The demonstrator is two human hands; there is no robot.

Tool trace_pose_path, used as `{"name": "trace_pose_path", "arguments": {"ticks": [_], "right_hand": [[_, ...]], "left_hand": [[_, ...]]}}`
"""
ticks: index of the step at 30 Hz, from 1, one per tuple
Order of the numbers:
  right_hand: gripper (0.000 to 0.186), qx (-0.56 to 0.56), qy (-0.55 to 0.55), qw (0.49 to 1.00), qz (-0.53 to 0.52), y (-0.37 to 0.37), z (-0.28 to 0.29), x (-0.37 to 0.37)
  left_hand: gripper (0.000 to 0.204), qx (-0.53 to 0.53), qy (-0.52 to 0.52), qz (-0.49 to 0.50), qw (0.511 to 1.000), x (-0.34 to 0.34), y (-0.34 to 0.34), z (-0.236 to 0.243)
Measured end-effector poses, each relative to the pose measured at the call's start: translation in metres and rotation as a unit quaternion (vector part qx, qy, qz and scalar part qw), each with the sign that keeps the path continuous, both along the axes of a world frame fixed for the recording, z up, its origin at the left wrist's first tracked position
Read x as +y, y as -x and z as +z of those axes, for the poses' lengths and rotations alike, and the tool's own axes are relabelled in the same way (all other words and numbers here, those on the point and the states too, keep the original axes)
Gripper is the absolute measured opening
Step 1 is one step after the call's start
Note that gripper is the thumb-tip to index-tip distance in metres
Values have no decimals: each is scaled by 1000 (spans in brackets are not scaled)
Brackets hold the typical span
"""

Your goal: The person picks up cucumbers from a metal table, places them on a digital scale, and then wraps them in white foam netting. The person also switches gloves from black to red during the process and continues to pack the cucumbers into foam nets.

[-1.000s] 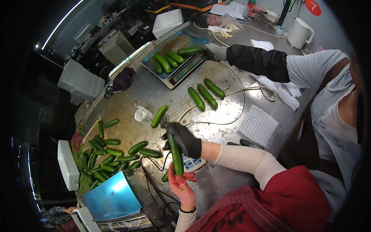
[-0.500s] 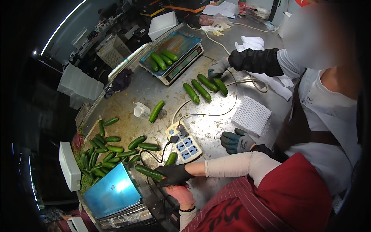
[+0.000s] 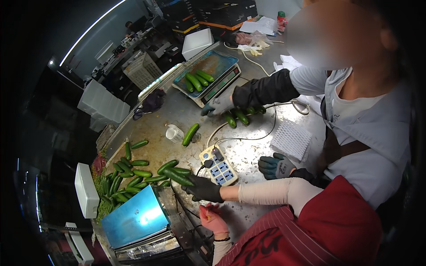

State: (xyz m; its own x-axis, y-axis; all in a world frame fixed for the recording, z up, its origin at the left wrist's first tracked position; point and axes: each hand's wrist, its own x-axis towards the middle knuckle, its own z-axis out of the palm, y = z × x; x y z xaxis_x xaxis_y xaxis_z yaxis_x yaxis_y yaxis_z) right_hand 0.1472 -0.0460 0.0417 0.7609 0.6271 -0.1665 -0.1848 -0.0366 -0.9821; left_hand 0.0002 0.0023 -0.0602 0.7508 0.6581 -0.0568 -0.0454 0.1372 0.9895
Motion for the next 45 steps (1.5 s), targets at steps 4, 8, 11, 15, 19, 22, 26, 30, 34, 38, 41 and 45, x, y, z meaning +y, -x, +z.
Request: {"name": "trace_pose_path", "arguments": {"ticks": [4, 8, 11, 15, 19, 22, 26, 30, 34, 38, 41, 45], "right_hand": [[33, 1, -29, 1000, -12, -25, 1, -9], [31, 28, -19, 999, 3, -25, 3, -8], [34, -9, -38, 999, -13, -22, -6, 3], [45, -113, 25, 992, -47, -37, -32, 8], [52, -177, -33, 976, -125, -79, -18, 15], [56, -353, -28, 903, -244, -168, -17, -11], [62, -420, 190, 826, -324, -302, 22, -75], [52, -315, 312, 833, -331, -401, 42, -122], [51, -335, 282, 813, -383, -449, 27, -150], [59, -287, 283, 836, -373, -449, 34, -156], [65, -285, 260, 833, -397, -444, 28, -161], [68, -285, 289, 813, -417, -427, 37, -161]], "left_hand": [[48, 115, -475, 20, 872, -10, -3, 5], [79, 202, -527, -11, 826, -21, -12, 17], [76, 217, -521, -31, 825, -20, -18, 13], [56, 159, -564, -28, 809, -20, -25, 5], [50, 165, -583, -5, 796, -8, -17, -9], [44, 162, -573, -16, 803, -15, -22, -6], [42, 173, -570, -25, 803, -16, -26, 2], [42, 188, -562, -30, 805, -16, -26, 6], [43, 196, -566, -34, 800, -17, -25, 5], [44, 216, -570, -50, 791, -18, -29, 9], [46, 217, -577, -52, 786, -18, -28, 4], [45, 223, -576, -59, 784, -20, -27, 8]]}}
